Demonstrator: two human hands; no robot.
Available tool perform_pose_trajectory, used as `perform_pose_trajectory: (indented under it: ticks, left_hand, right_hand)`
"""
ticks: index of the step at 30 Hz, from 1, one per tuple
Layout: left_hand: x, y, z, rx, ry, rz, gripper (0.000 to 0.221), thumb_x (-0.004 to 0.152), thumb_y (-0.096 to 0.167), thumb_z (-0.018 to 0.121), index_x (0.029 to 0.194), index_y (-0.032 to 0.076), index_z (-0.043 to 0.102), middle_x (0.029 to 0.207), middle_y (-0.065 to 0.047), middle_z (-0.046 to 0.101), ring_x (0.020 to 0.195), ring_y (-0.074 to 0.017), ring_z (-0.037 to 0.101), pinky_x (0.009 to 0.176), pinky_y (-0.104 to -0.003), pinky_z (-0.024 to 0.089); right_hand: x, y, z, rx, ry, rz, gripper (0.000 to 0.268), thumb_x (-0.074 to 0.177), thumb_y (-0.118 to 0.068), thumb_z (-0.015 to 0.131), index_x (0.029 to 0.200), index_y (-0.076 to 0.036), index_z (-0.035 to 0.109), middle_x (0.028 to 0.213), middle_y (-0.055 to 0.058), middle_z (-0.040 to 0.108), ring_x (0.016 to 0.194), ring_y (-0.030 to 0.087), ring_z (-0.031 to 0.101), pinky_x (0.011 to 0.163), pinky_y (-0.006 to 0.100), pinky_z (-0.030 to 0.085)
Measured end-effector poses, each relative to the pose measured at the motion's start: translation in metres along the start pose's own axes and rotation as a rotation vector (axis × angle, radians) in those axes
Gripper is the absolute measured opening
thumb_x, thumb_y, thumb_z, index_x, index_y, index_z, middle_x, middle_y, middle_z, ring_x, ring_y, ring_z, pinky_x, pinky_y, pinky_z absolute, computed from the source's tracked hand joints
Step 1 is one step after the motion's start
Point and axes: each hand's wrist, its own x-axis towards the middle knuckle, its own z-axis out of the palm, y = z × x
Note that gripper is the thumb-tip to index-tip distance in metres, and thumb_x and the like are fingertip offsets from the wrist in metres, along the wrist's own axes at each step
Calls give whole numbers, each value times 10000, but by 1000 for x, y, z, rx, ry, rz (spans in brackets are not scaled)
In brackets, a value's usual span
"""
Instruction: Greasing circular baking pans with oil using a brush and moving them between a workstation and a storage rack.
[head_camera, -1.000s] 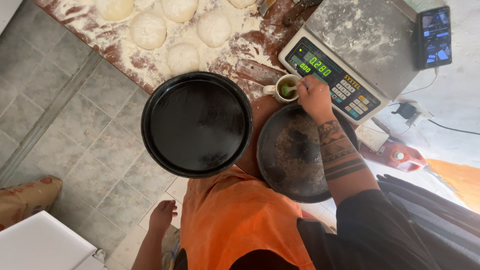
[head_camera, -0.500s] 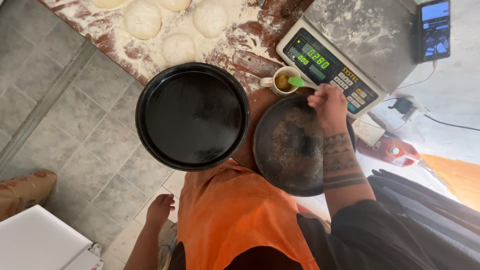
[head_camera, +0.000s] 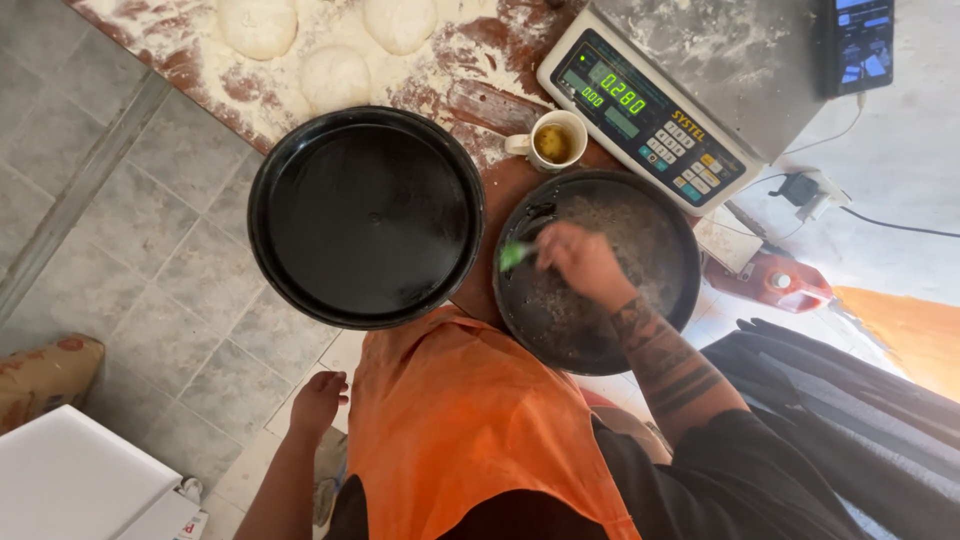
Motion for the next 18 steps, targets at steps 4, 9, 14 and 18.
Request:
perform_pose_trajectory:
  ticks: [4,9,14,18]
  left_hand:
    - [15,-11,3,35,-1,40,485,974,465,610,1306,124,706,1153,-95,791,1033,-251,769,1019,-406,490]
    - [15,-14,6,2,12,-2,477,983,443,580,1310,118,702,1153,-85,790,1011,-238,776,1017,-407,491]
    - [20,-27,12,45,-42,0,512,983,459,591,1324,90,693,1154,-109,791,1016,-255,777,996,-411,506]
    - [0,-2,1,-12,-13,0,496,1000,404,574,1333,50,674,1175,-142,772,1029,-289,762,1035,-437,476]
  right_hand:
    - [7,95,-53,-411,337,99,116,1015,-249,634,1063,-183,716,915,127,734,902,378,715,849,481,584]
    - [-11,51,-69,-385,411,234,142,1035,-190,546,1103,-180,669,796,36,747,833,346,733,841,458,570]
    - [-23,-5,3,-184,1,20,102,930,-147,587,886,-156,679,750,34,755,740,320,739,750,431,598]
    - [-87,-29,-31,-155,-552,84,119,936,-243,601,930,-150,674,624,76,756,664,371,744,652,497,598]
